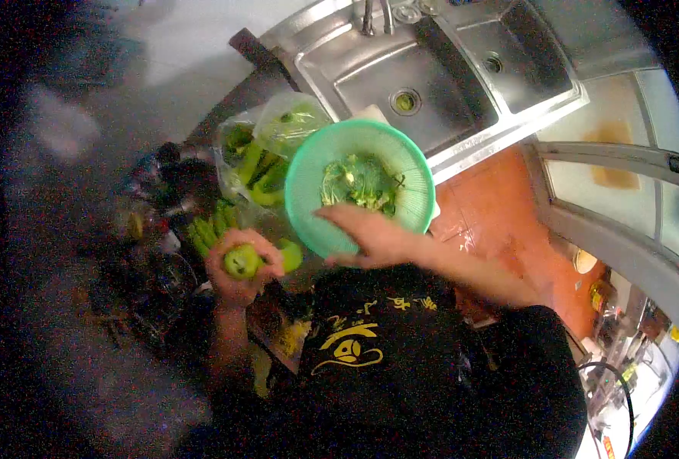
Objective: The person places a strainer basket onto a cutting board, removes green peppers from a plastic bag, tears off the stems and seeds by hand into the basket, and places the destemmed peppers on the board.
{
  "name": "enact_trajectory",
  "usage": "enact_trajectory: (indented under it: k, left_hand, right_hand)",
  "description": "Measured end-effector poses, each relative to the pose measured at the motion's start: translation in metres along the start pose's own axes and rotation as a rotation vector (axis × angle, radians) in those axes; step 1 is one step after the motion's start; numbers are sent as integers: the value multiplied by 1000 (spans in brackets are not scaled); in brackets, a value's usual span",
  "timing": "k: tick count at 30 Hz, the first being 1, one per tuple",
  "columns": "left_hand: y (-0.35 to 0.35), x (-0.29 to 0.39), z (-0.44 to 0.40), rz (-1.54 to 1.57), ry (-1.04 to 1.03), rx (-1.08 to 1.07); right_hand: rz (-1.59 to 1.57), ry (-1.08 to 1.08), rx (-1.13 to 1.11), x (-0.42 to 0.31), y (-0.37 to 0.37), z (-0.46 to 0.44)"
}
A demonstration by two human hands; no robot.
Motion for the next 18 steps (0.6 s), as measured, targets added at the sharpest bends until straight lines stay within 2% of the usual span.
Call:
enact_trajectory:
  k: [2, 3, 6, 7, 10, 11, 14, 15, 18]
  left_hand:
    - [-11, 15, -8, 279, 95, 109]
    - [-13, 13, -19, 345, -22, 55]
    - [-28, 16, -50, 355, 133, 117]
    - [-34, 6, -54, 425, 90, 90]
    - [-28, 7, -57, 272, -3, 30]
    - [-28, 12, -54, 309, 38, 55]
    - [-25, -2, -56, -11, 32, 69]
    - [-25, 8, -59, -5, 26, 99]
    - [-21, 4, -62, -3, 8, -5]
  right_hand:
    - [-152, 61, -4, -24, -21, -14]
    - [-184, 110, -3, -34, -25, -21]
    - [-356, -370, 20, -27, -19, -16]
    - [-317, -138, 153, -25, -14, -11]
    - [-710, -381, 144, -27, 11, 12]
    - [-892, -455, 150, -18, 13, 22]
    - [-901, -489, 171, -14, 22, 34]
    - [-775, -492, 225, -16, 24, 34]
    - [-229, -337, 212, -23, 35, 35]
Point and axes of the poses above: each hand's wrist, its own z-axis away from the middle knuckle, its own y-axis out of the back of the hand, x = y × z, the point moved 3 cm from there along -z, towards the middle knuckle, and after that the axes turned 15 degrees about -z, right-handed, at the moved point
